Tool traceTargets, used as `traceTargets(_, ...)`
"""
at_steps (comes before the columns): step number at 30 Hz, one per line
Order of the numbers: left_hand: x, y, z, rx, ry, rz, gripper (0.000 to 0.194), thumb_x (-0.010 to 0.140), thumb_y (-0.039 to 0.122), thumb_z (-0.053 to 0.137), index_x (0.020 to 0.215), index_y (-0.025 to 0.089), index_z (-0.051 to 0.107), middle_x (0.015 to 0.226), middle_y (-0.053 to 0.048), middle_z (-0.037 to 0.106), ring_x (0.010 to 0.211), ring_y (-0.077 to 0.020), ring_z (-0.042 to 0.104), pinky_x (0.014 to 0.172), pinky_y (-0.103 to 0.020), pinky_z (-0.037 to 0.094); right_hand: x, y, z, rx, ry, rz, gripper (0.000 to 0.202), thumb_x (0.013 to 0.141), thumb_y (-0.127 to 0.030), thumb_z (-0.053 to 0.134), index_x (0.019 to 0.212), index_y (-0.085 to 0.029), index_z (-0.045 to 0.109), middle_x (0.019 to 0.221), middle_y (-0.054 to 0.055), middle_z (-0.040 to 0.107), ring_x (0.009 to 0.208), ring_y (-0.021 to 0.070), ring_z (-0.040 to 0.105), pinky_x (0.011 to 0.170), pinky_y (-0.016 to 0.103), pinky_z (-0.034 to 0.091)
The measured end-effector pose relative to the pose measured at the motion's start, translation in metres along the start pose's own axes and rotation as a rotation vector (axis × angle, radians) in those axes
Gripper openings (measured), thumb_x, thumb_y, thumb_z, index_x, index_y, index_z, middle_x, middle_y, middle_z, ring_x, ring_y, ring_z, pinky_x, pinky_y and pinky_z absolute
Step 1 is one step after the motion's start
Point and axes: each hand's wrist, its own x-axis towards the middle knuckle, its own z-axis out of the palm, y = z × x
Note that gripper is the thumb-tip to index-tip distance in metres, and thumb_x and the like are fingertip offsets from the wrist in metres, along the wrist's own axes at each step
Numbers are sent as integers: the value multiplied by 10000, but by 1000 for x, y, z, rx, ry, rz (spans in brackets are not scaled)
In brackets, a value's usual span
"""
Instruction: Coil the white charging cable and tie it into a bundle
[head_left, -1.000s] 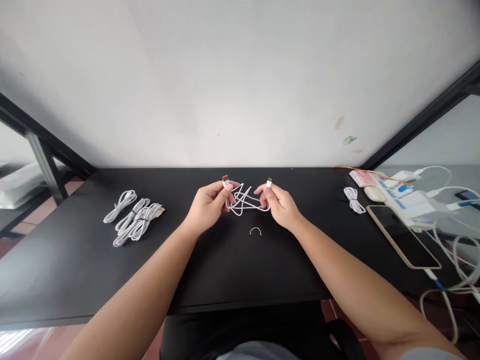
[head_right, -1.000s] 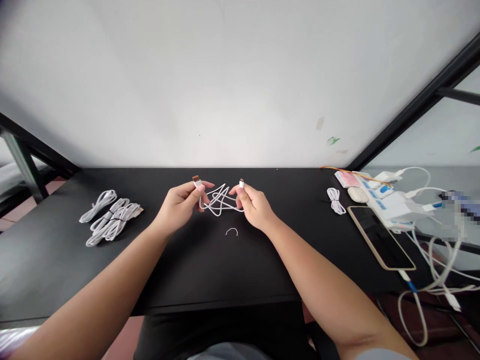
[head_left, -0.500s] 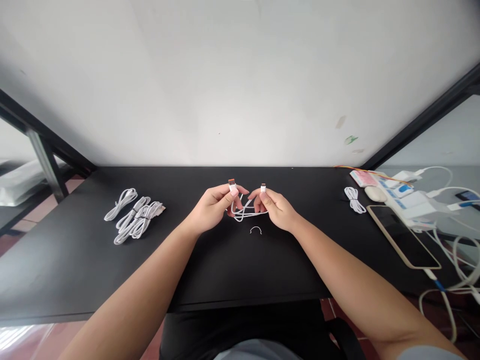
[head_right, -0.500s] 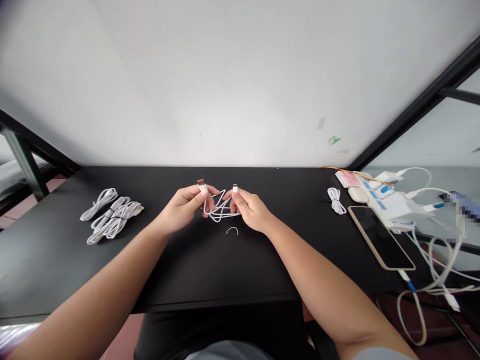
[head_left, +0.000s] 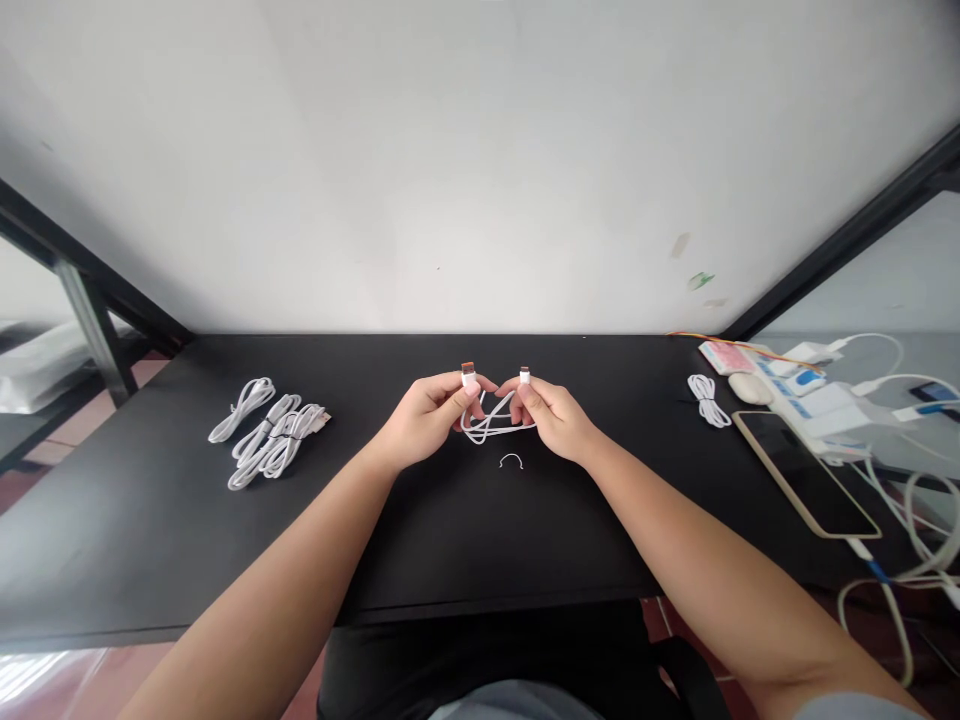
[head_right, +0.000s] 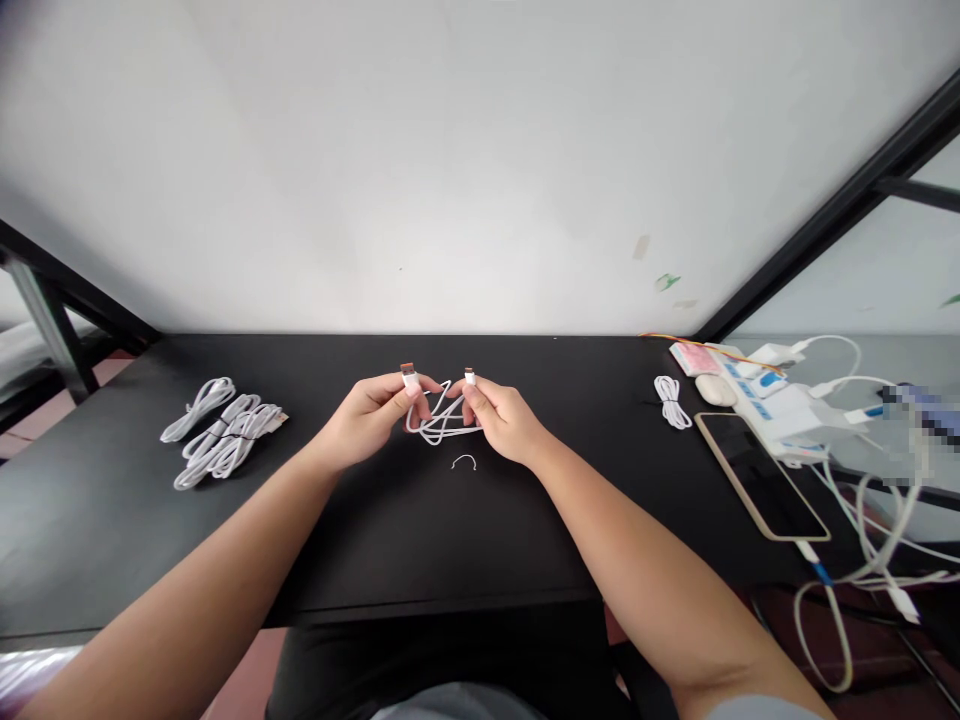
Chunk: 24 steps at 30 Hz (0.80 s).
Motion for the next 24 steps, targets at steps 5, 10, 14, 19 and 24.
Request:
traceTargets(5, -2, -3, 2, 137, 55, -1, 483, 886, 586, 617, 973, 137, 771, 753, -34, 663, 627, -37, 546, 590, -151, 453, 0, 0, 0, -60, 41, 16, 485, 1050, -565, 363, 1244, -208, 627, 749, -4, 637, 673, 98, 587, 717, 250, 505)
traceTargets(10, -3, -2, 4, 193, 137, 12, 459, 866, 584, 648, 879, 134, 737, 679, -13, 625, 599, -32, 537, 571, -140, 442, 0, -1, 0, -70, 69, 13, 449, 1047, -550, 385, 1229, -211, 617, 721, -11, 629, 663, 101, 599, 698, 240, 512)
traceTargets(14, -3, -1, 6, 139, 221, -9, 488, 861, 593, 647, 1077, 168, 750, 721, -20, 666, 593, -48, 582, 585, -157, 514, 0, -2, 1, -94, 51, 19, 443, 1053, -534, 375, 1203, -218, 647, 747, -3, 637, 679, 100, 585, 710, 241, 511)
traceTargets(19, -3, -1, 5, 189, 309, 78, 441, 847, 564, 683, 1014, 175, 808, 774, -50, 692, 692, -68, 599, 629, -168, 504, 0, -4, 1, -124, 75, -33, 408, 1047, -497, 418, 1180, -228, 694, 819, 19, 670, 743, 111, 623, 754, 259, 527)
traceTargets(24, -4, 1, 4, 288, 297, 206, 325, 888, 496, 662, 1027, 256, 831, 955, -67, 716, 821, -76, 621, 690, -182, 479, 0, -4, 1, -195, 165, -178, 332, 1012, -451, 532, 1138, -256, 770, 920, 49, 723, 814, 142, 632, 804, 317, 533)
